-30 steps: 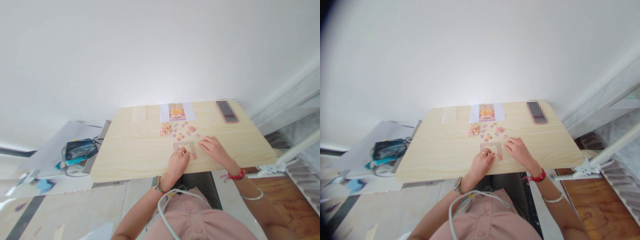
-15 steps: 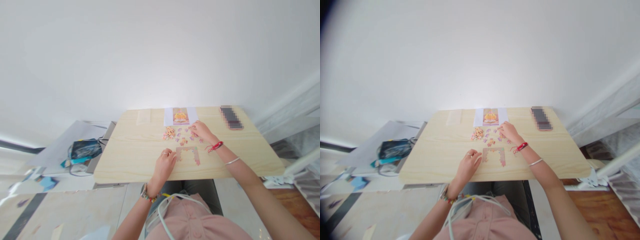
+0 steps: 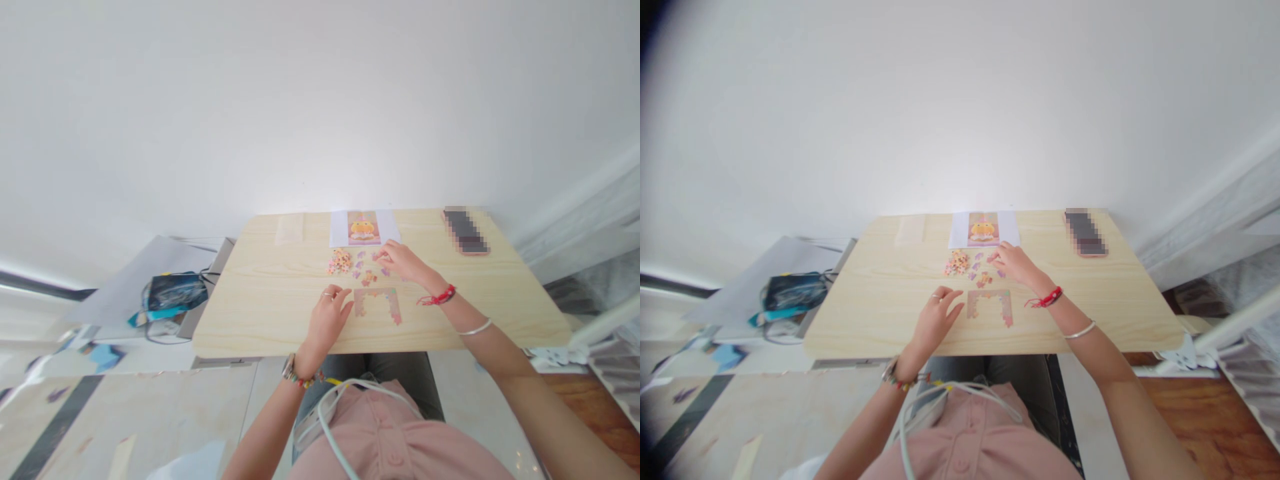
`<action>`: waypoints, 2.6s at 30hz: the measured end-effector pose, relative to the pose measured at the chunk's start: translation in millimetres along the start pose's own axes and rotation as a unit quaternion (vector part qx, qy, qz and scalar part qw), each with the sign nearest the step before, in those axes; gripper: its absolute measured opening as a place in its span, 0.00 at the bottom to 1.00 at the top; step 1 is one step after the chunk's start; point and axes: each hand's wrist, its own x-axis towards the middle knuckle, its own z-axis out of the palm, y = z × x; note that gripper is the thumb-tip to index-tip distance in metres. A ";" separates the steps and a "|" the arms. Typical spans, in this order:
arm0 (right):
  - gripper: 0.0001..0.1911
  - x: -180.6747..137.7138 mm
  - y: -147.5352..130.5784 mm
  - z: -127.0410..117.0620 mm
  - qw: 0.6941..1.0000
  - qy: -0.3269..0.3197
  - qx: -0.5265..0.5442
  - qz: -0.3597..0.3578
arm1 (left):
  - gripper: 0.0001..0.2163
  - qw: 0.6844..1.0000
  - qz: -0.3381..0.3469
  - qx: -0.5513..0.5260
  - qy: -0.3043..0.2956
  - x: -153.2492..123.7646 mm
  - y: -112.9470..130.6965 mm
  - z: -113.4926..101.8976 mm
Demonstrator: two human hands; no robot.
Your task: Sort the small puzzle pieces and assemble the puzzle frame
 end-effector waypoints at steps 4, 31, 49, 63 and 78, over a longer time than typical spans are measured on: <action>0.05 -28.5 -38.3 -0.1 0.994 -0.009 -0.014 -0.106 | 0.12 0.999 0.026 -0.029 -0.004 13.2 7.5 0.3; 0.06 -76.9 -78.9 60.4 0.987 0.011 -0.113 -0.115 | 0.10 0.997 0.029 0.029 -0.069 -31.1 10.4 9.4; 0.12 -83.8 -81.0 66.8 0.987 0.056 -0.094 -0.120 | 0.09 0.999 0.000 -0.020 -0.039 -34.0 10.8 15.0; 0.10 -93.7 -52.9 36.2 0.995 0.099 0.017 -0.003 | 0.07 0.997 0.007 -0.067 -0.049 -18.4 11.1 3.9; 0.09 -77.9 20.0 31.8 0.982 0.120 0.046 0.139 | 0.07 0.994 0.034 -0.093 -0.042 15.9 20.5 10.3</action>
